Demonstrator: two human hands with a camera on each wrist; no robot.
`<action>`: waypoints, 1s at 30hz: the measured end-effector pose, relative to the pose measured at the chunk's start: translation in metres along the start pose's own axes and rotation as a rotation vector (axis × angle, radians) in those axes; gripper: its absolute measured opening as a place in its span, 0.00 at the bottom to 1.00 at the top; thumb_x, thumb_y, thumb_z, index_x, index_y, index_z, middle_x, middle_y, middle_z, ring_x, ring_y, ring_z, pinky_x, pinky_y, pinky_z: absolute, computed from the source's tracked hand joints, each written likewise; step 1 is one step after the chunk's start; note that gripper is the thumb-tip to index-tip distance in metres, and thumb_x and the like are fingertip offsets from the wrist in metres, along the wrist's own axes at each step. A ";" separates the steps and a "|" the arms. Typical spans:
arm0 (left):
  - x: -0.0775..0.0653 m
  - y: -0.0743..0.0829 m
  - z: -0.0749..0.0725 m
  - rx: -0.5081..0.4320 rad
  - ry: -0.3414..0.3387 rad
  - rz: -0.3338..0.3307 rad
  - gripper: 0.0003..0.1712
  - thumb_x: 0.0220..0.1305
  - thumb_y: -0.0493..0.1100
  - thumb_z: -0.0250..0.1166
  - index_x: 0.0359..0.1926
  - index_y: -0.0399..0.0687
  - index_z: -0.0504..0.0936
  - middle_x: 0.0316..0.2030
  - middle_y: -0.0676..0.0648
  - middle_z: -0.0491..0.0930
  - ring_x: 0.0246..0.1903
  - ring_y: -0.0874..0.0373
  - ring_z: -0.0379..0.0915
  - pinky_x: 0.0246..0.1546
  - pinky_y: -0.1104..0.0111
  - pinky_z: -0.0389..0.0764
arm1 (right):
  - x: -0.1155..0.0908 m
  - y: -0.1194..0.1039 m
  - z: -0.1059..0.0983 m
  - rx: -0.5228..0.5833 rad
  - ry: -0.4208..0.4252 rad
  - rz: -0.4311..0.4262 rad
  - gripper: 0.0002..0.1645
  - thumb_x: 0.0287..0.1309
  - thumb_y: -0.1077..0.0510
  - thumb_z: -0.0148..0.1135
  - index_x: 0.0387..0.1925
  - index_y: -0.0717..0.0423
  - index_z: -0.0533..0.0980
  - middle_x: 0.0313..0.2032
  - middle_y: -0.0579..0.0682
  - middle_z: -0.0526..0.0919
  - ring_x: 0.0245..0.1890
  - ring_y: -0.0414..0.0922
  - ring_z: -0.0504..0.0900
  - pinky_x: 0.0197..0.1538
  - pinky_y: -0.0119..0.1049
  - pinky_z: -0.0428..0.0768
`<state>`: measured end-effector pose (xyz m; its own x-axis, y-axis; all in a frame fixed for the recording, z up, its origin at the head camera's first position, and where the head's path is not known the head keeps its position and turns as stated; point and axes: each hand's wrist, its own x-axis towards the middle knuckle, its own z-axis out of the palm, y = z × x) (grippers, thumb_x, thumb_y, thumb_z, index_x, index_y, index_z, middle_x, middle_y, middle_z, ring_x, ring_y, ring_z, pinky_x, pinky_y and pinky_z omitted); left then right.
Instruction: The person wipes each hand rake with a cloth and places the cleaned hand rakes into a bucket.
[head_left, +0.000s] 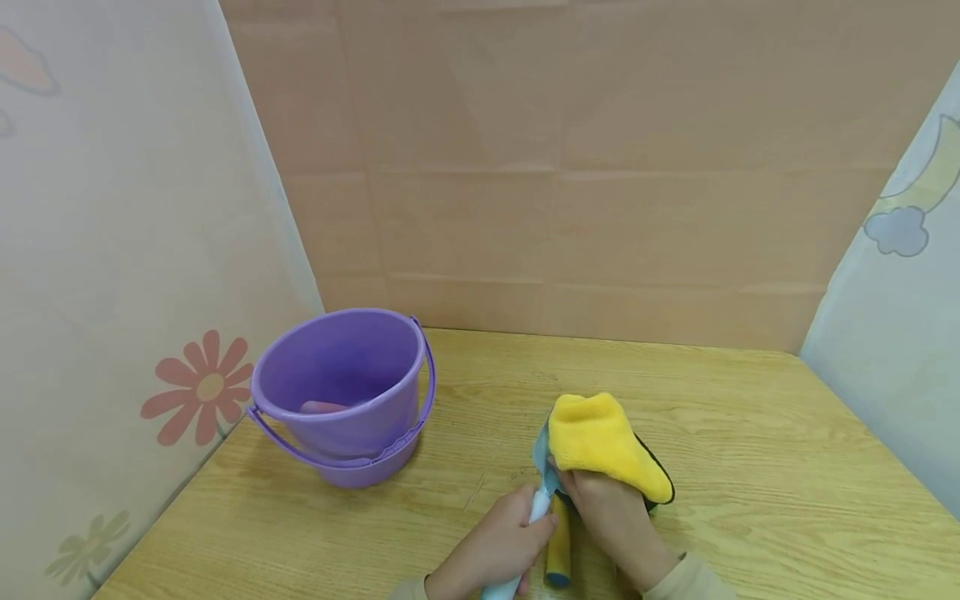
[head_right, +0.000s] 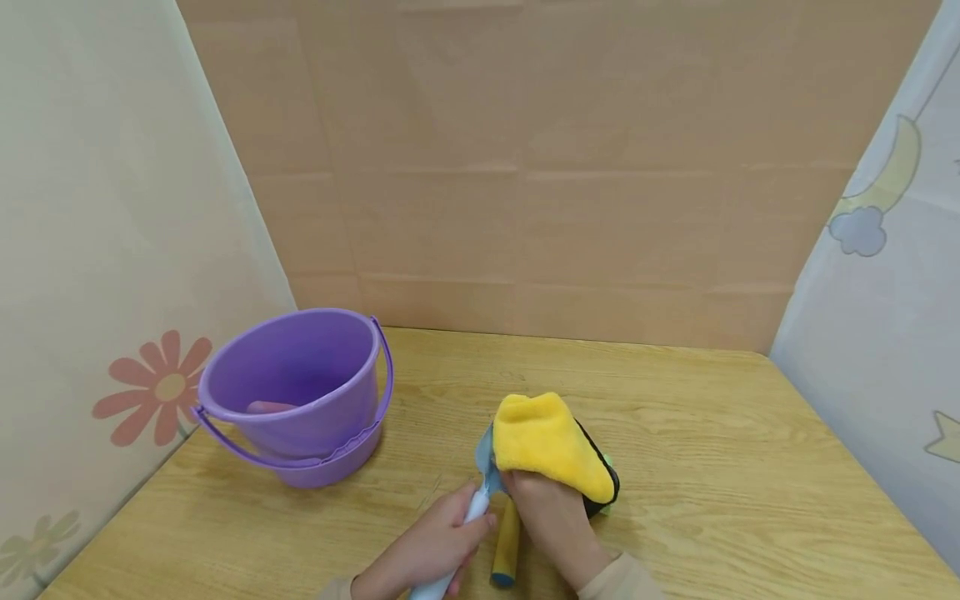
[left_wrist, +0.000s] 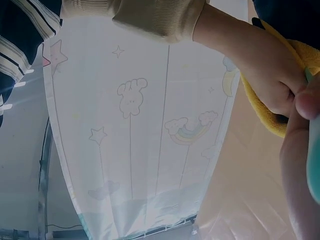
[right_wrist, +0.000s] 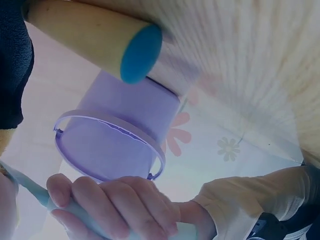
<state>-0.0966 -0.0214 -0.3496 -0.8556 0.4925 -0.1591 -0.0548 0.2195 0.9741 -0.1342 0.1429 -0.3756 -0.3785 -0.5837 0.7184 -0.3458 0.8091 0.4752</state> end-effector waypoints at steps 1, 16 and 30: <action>0.000 0.000 0.000 -0.002 -0.001 0.009 0.05 0.66 0.40 0.50 0.32 0.45 0.66 0.13 0.52 0.63 0.05 0.62 0.58 0.06 0.74 0.61 | 0.000 0.000 0.000 0.025 0.006 0.013 0.26 0.72 0.62 0.23 0.30 0.59 0.71 0.18 0.49 0.58 0.18 0.44 0.61 0.19 0.36 0.65; 0.000 0.002 -0.002 0.028 0.000 0.026 0.08 0.65 0.40 0.51 0.29 0.43 0.65 0.12 0.53 0.62 0.04 0.63 0.59 0.05 0.76 0.60 | 0.005 0.007 0.006 0.288 0.188 0.250 0.27 0.71 0.47 0.35 0.21 0.61 0.65 0.17 0.46 0.60 0.15 0.42 0.63 0.17 0.32 0.66; -0.001 0.002 -0.001 0.018 -0.014 0.042 0.08 0.66 0.40 0.50 0.29 0.44 0.65 0.12 0.53 0.63 0.04 0.63 0.59 0.05 0.76 0.60 | -0.001 0.015 0.015 0.433 0.279 0.347 0.28 0.69 0.46 0.36 0.20 0.61 0.66 0.15 0.45 0.60 0.14 0.38 0.62 0.16 0.29 0.64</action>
<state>-0.0966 -0.0220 -0.3470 -0.8495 0.5137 -0.1203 -0.0095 0.2131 0.9770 -0.1517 0.1544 -0.3771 -0.3125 -0.2043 0.9277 -0.5819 0.8131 -0.0170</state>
